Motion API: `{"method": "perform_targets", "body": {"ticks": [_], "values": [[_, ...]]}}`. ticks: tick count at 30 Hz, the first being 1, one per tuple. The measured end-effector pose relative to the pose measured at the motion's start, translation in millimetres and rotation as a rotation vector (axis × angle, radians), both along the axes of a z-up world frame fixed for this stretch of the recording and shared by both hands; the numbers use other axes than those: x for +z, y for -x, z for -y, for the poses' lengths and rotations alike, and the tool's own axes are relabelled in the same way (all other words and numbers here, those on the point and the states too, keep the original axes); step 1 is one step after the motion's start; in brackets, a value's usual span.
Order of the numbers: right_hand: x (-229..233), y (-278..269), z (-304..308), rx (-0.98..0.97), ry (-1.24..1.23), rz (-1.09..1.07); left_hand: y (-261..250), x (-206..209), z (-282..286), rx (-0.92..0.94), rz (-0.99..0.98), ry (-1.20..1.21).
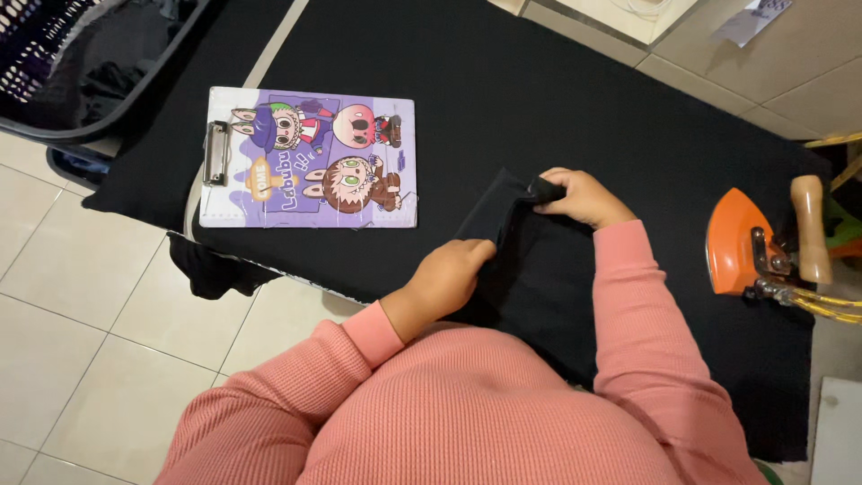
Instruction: The person irons a black t-shirt on a board using an iron, then uses a clipboard as a guide to fold the shirt into a rectangle.
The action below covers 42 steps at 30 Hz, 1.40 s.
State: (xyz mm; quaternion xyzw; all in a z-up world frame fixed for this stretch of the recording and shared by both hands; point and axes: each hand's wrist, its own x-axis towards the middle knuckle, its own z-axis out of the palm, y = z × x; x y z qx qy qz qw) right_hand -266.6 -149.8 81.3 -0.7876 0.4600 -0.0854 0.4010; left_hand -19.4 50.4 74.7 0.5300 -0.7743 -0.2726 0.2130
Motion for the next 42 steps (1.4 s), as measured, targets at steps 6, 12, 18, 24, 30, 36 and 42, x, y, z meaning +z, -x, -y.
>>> {"method": "perform_targets", "body": {"ticks": [6, 12, 18, 24, 30, 36, 42], "values": [[28.3, -2.7, -12.1, -0.014, -0.077, 0.019, 0.7, -13.3, -1.3, -0.084, -0.040, 0.060], [1.0, -10.3, 4.3, -0.157, -0.033, 0.090, -12.0, -46.3, 7.0, 0.100, -0.477, -0.106], [-42.2, -28.3, 8.9, -0.173, 0.210, 0.001, -22.7, -73.3, 11.8, 0.359, -0.498, -0.279], [-54.8, -21.7, -14.5, -0.233, 0.606, -0.015, -22.5, -9.7, -4.2, 0.332, 0.073, -0.023], [17.7, 1.8, -94.8, -0.317, 1.052, -0.040, 42.8, 15.8, 46.3, -0.044, -0.016, 0.757], [-3.1, 23.6, -174.8, -0.556, 0.445, -0.629, 83.3, -36.3, 118.8, -0.091, 0.018, 0.634], [-15.6, 99.9, -190.7, -0.872, 0.091, -0.605, 76.6, -30.3, 135.5, 0.082, 0.383, 0.162]]}}
